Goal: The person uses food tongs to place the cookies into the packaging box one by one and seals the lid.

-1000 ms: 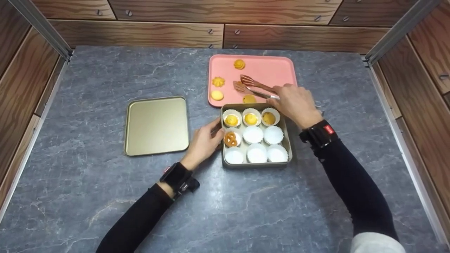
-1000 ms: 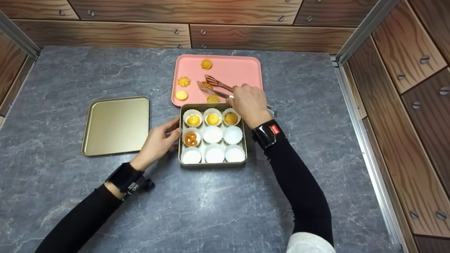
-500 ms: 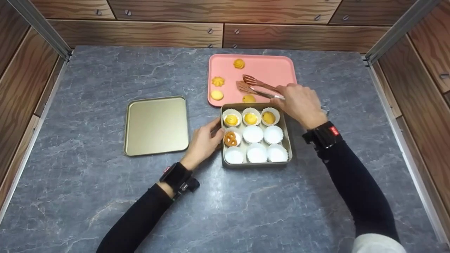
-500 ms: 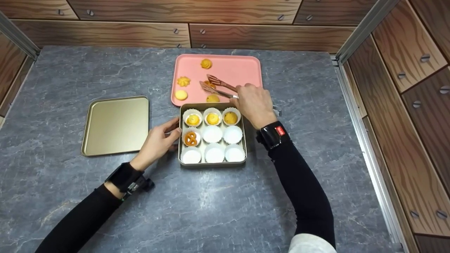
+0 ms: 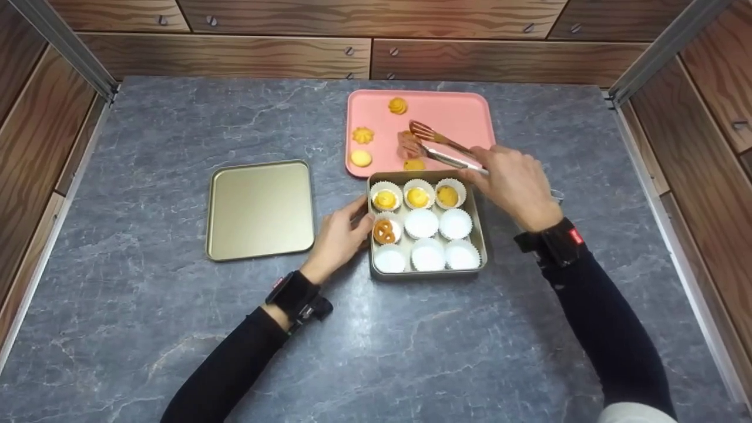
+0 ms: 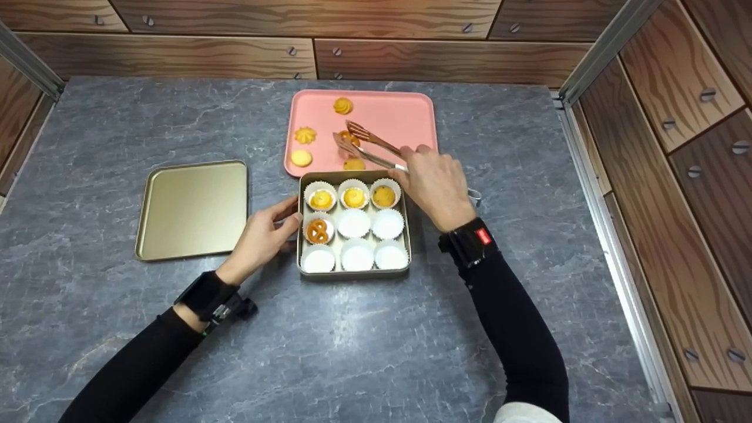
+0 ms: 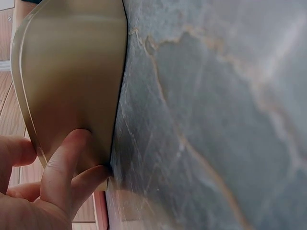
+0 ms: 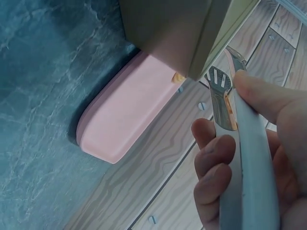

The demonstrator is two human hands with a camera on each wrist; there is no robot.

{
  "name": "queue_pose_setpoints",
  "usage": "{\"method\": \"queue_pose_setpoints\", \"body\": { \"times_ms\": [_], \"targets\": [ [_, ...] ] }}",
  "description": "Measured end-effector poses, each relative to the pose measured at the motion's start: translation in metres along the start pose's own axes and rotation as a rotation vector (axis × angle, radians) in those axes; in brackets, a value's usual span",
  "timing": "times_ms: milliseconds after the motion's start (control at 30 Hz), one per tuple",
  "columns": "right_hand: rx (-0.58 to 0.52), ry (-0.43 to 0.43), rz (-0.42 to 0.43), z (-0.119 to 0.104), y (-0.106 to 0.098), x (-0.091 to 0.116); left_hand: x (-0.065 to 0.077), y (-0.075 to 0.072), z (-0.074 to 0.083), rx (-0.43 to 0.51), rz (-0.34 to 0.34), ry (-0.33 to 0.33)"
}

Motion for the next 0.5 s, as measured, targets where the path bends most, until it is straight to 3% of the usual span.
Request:
{"method": "queue_pose_setpoints", "body": {
  "times_ms": [500],
  "targets": [
    [-0.058,-0.107,0.16,-0.014,-0.019,0.047,0.001,-0.001,0.001,0.002,0.015,0.017]
  ]
}}
Point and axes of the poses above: each hand's wrist, its own x-axis away from the middle knuckle, its own y-axis out of the palm, z = x × y, the point moved 7 cm from there along -x, towards the middle knuckle, and after that the axes turned 2 degrees about -z, right-handed, at the moved point
